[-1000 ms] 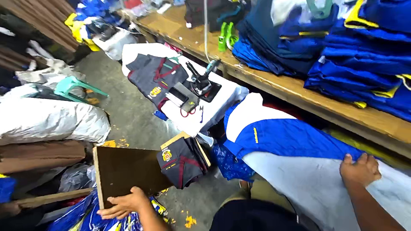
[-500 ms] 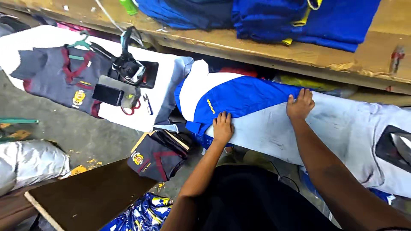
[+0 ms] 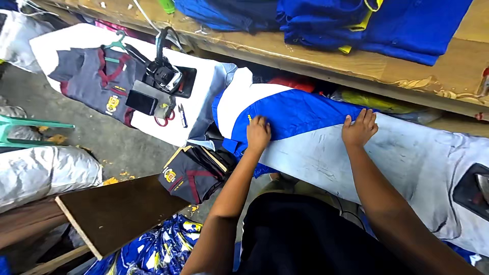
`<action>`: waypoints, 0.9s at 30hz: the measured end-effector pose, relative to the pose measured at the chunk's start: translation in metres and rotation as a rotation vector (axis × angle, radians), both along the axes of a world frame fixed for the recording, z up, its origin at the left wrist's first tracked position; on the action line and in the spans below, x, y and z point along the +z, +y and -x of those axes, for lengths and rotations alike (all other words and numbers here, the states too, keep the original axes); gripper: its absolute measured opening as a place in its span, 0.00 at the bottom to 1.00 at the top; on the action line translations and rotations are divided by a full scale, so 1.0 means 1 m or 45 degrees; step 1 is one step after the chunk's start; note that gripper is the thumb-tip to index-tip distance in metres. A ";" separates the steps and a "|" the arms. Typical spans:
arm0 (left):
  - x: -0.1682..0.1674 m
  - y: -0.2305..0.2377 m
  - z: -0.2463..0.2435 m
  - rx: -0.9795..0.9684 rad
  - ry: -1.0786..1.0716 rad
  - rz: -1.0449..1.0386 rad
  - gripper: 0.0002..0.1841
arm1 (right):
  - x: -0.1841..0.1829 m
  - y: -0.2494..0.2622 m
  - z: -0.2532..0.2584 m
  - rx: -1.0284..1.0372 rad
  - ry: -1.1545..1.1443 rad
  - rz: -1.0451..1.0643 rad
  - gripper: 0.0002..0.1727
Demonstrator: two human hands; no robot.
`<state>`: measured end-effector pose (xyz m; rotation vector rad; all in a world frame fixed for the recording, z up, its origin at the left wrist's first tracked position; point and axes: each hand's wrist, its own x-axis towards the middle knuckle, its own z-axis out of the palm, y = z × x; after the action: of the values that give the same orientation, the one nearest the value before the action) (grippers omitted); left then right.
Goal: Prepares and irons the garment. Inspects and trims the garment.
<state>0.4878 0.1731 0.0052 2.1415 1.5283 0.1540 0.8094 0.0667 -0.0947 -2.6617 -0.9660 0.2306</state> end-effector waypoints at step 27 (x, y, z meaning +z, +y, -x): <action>-0.101 -0.006 0.007 -0.063 0.232 -0.343 0.38 | -0.003 -0.011 0.007 0.287 -0.023 0.015 0.37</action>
<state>0.4810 0.1667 -0.0957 2.4611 1.6322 0.1588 0.8024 0.0557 -0.0975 -2.5669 -1.2742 0.2621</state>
